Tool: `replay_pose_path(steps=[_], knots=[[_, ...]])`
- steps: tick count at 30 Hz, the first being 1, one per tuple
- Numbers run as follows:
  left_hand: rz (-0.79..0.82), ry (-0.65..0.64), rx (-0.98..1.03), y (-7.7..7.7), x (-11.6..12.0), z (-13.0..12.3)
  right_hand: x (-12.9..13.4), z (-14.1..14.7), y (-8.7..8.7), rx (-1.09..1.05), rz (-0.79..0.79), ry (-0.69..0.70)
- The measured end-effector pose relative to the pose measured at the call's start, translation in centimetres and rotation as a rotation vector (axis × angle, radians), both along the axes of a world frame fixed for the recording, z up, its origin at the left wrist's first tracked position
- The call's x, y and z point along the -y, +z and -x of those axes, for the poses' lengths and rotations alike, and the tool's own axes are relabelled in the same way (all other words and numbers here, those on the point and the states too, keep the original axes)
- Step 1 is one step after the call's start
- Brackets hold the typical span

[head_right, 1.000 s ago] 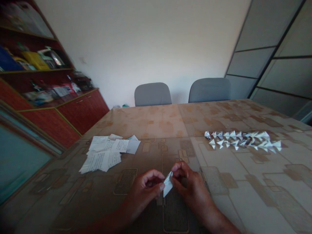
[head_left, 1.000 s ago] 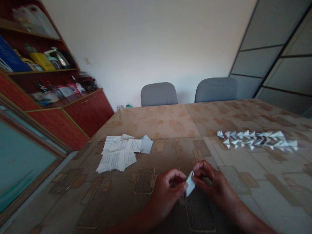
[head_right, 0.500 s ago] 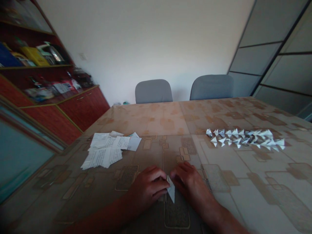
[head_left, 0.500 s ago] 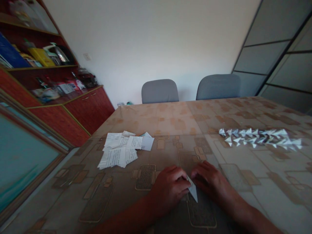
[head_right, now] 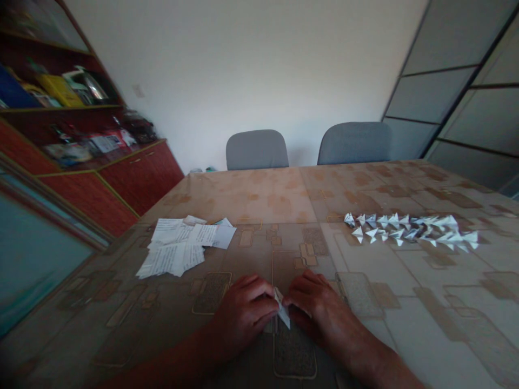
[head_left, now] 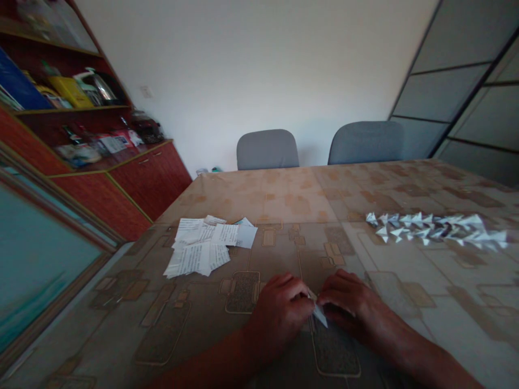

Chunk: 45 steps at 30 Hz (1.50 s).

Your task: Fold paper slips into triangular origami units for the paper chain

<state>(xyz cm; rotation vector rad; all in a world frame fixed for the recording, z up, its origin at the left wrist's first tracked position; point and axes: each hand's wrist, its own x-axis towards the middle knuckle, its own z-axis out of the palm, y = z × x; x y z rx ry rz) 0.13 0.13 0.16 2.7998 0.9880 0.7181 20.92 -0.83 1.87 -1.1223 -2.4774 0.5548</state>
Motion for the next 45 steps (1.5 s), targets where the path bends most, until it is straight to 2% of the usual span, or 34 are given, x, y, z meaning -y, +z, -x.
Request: replay_pose_path(steps=[6, 13, 21, 29, 38, 45], knots=[[0.058, 0.022, 0.017, 0.2, -0.1, 0.5, -0.1, 0.1, -0.2, -0.043, 0.006, 0.032], [0.022, 0.019, -0.001, 0.1, -0.2, 0.5, -0.4, 0.4, -0.8, -0.045, -0.018, 0.002], [-0.139, 0.004, -0.055, -0.3, -0.3, 0.4, -0.5, 0.4, -0.7, -0.047, -0.012, 0.011], [-0.051, 0.060, -0.040, 0.0, -0.1, 0.2, -0.6, 0.2, -0.8, -0.055, 0.008, 0.027], [-0.008, 0.006, -0.025, 0.1, -0.3, 0.6, -0.9, 0.0, -0.6, -0.019, 0.016, 0.041], [-0.111, -0.034, -0.031, 0.1, -0.4, 0.4, -1.2, -0.2, -1.4, -0.038, 0.016, 0.038]])
